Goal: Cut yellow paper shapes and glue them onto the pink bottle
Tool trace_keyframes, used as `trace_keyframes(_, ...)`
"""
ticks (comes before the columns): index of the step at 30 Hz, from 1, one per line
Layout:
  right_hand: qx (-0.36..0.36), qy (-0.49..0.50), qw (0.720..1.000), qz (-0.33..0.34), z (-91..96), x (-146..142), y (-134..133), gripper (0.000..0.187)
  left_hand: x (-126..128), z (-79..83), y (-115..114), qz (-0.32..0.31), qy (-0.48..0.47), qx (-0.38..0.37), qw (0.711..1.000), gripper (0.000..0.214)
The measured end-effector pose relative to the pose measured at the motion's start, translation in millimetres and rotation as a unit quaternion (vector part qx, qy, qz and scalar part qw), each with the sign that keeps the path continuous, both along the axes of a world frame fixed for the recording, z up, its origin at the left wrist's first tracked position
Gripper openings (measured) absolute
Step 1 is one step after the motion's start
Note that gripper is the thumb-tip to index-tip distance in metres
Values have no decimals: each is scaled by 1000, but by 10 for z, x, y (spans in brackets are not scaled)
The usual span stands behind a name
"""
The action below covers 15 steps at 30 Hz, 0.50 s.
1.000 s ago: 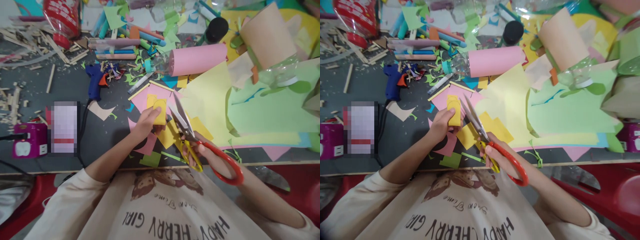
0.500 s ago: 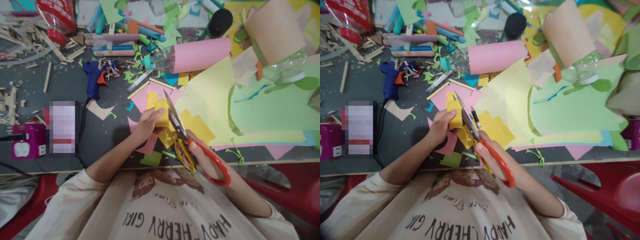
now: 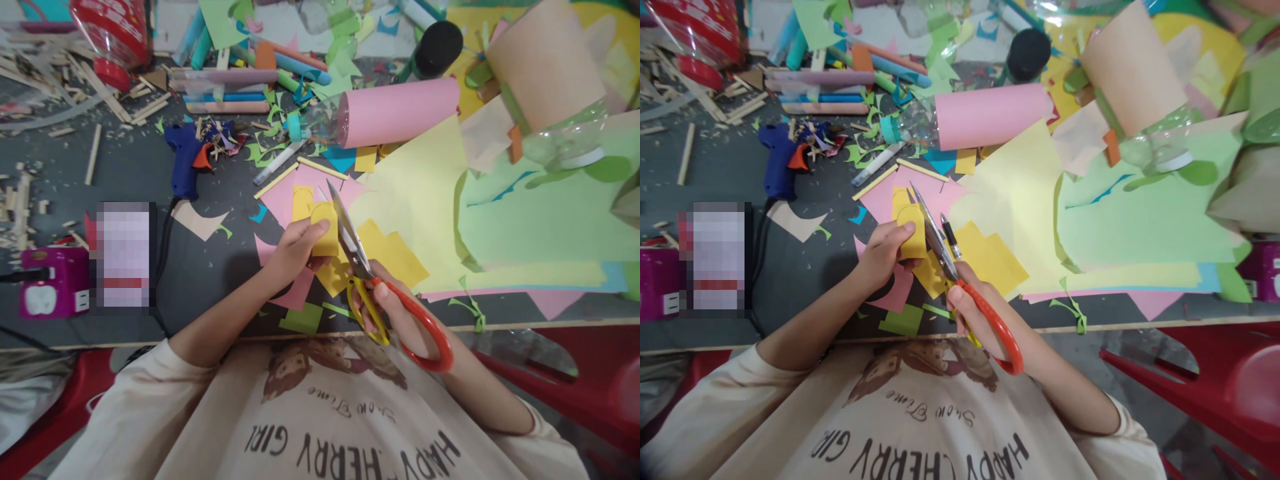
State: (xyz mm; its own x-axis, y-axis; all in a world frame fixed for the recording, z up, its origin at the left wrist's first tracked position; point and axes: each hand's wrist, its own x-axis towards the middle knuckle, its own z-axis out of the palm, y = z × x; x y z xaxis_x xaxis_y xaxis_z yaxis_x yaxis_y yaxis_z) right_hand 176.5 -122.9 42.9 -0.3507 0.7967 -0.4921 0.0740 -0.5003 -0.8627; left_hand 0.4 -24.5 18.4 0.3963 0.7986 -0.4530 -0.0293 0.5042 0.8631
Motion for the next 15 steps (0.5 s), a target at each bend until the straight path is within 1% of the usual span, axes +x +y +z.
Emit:
trace_keyframes(5,12,6,1000,-1,11,-16,1,43,-7,-1,-4,2,-9,-1,1000,39)
trace_keyframes(11,9,8,1000,0,-22,-16,-13,43,1,58,11,34,24,-49,998,37)
trace_keyframes(15,4,10,1000,-2,-24,-24,-6,43,9,75,26,44,24,-60,997,34)
